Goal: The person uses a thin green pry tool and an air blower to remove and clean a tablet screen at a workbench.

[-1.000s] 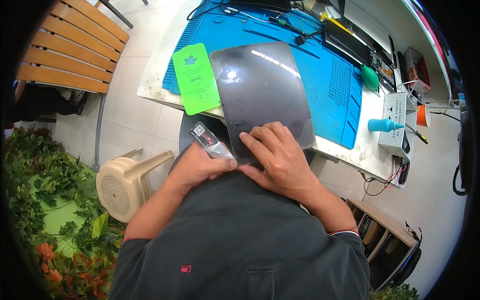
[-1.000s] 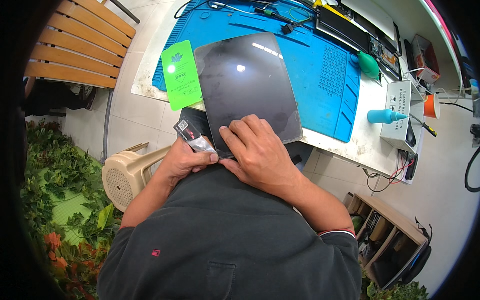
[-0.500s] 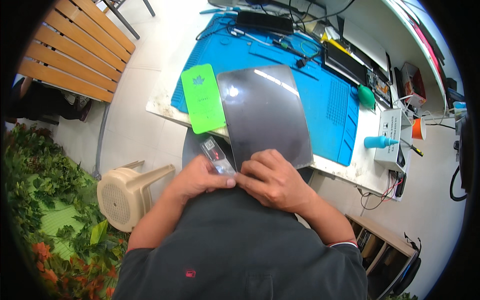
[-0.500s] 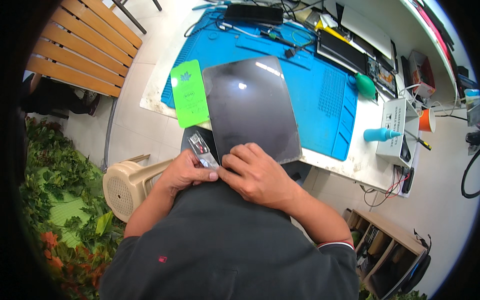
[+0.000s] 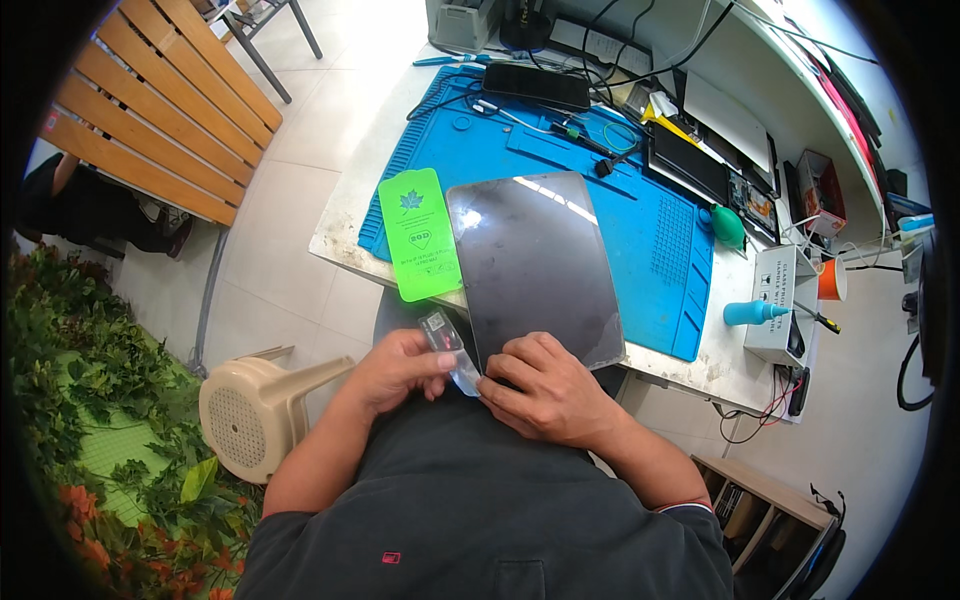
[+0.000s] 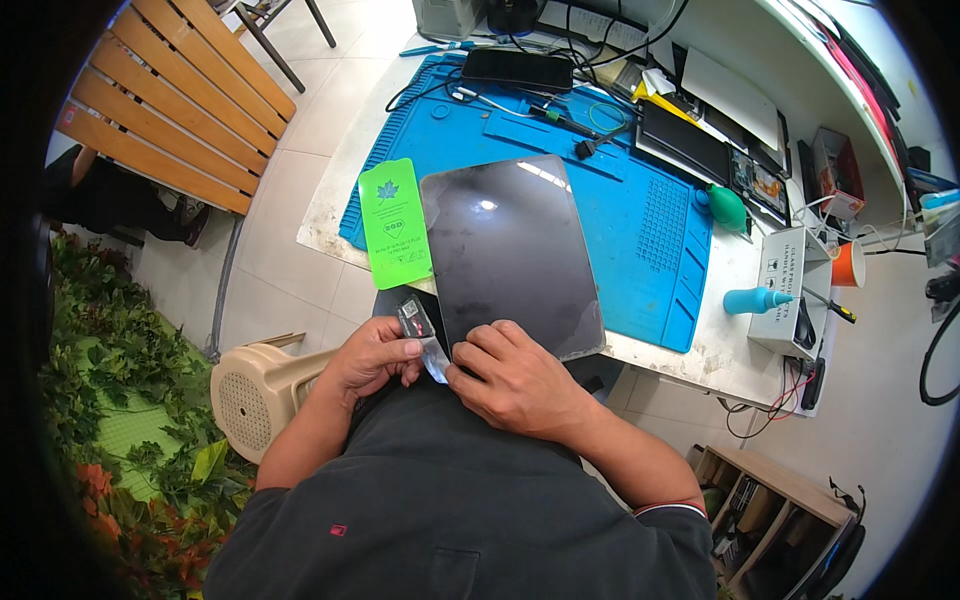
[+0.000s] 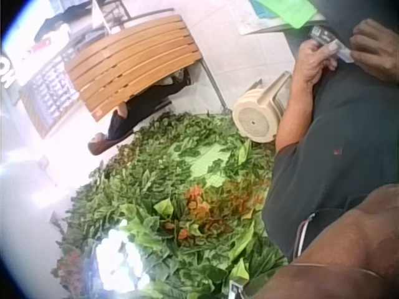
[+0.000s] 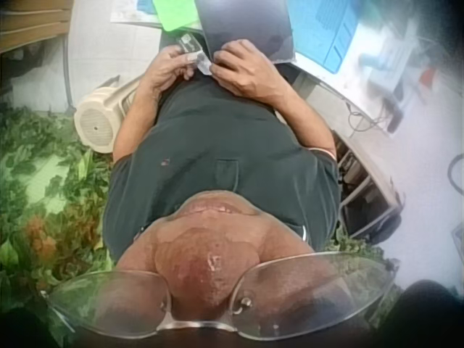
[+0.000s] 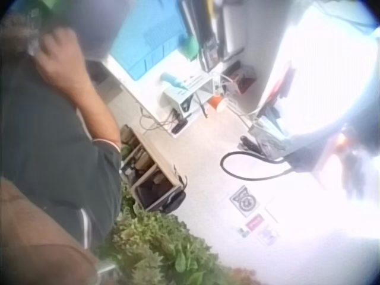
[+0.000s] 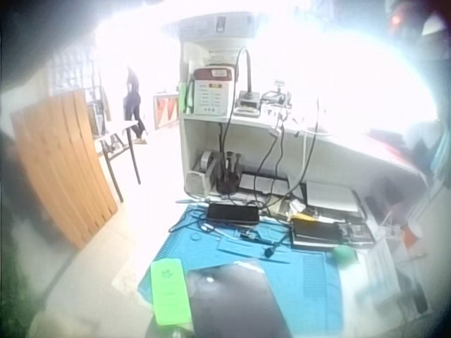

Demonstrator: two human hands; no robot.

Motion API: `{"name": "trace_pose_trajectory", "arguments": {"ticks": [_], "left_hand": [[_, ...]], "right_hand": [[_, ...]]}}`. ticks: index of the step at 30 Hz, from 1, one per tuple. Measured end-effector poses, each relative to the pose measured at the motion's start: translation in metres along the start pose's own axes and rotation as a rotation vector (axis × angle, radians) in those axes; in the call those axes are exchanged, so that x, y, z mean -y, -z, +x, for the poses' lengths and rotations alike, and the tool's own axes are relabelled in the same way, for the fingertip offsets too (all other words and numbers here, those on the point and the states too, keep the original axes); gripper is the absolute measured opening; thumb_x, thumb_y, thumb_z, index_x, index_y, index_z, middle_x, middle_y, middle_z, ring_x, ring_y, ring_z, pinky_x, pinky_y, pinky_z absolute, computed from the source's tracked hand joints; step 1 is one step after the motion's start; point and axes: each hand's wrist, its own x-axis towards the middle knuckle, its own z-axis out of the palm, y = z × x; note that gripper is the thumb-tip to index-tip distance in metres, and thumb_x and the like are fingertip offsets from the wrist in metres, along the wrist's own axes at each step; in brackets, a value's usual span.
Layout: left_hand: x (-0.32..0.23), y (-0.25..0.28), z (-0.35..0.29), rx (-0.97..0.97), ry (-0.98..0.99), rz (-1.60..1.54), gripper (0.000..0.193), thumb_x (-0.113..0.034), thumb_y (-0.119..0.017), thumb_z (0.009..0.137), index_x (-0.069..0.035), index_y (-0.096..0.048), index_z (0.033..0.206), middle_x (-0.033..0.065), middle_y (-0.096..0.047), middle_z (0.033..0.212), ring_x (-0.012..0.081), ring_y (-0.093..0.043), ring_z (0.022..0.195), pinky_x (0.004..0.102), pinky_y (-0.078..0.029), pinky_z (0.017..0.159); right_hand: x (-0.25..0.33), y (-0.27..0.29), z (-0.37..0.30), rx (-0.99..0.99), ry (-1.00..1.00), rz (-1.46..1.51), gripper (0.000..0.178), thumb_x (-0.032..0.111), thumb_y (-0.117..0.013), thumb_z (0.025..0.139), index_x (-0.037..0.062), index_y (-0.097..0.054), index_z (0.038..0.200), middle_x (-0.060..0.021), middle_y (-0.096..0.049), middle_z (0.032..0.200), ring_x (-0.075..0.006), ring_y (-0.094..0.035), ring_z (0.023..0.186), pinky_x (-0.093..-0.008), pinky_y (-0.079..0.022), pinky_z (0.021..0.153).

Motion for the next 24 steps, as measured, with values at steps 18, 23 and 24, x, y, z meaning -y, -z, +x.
{"name": "trace_pose_trajectory", "arguments": {"ticks": [18,23,24], "left_hand": [[-0.064,-0.007,0.006,-0.481,-0.263,0.247,0.050,-0.048,-0.073,0.109,0.002,-0.078,0.106,0.0121,-0.079,0.085,0.0167,-0.077,0.071,0.0270,-0.061,0.064],[-0.075,-0.021,0.011,-0.509,-0.201,0.197,0.036,-0.035,-0.078,0.106,0.000,-0.078,0.100,0.0084,-0.076,0.074,0.0132,-0.071,0.057,0.0259,-0.056,0.053],[-0.079,-0.023,0.010,-0.506,-0.186,0.210,0.032,-0.031,-0.079,0.105,0.000,-0.078,0.099,0.0079,-0.075,0.073,0.0128,-0.070,0.056,0.0256,-0.055,0.051]], "right_hand": [[-0.004,-0.006,-0.003,-0.038,0.045,0.004,0.030,0.015,-0.083,0.085,0.0020,-0.072,0.110,-0.0077,-0.065,0.106,-0.0260,-0.064,0.101,-0.0417,-0.052,0.091],[-0.006,-0.007,-0.005,-0.057,0.052,0.017,0.030,0.014,-0.083,0.085,0.0020,-0.072,0.109,-0.0077,-0.065,0.105,-0.0259,-0.065,0.101,-0.0418,-0.052,0.091],[-0.006,-0.008,-0.006,-0.058,0.051,0.020,0.029,0.014,-0.083,0.085,0.0020,-0.072,0.109,-0.0077,-0.065,0.105,-0.0259,-0.065,0.101,-0.0418,-0.052,0.091]]}}
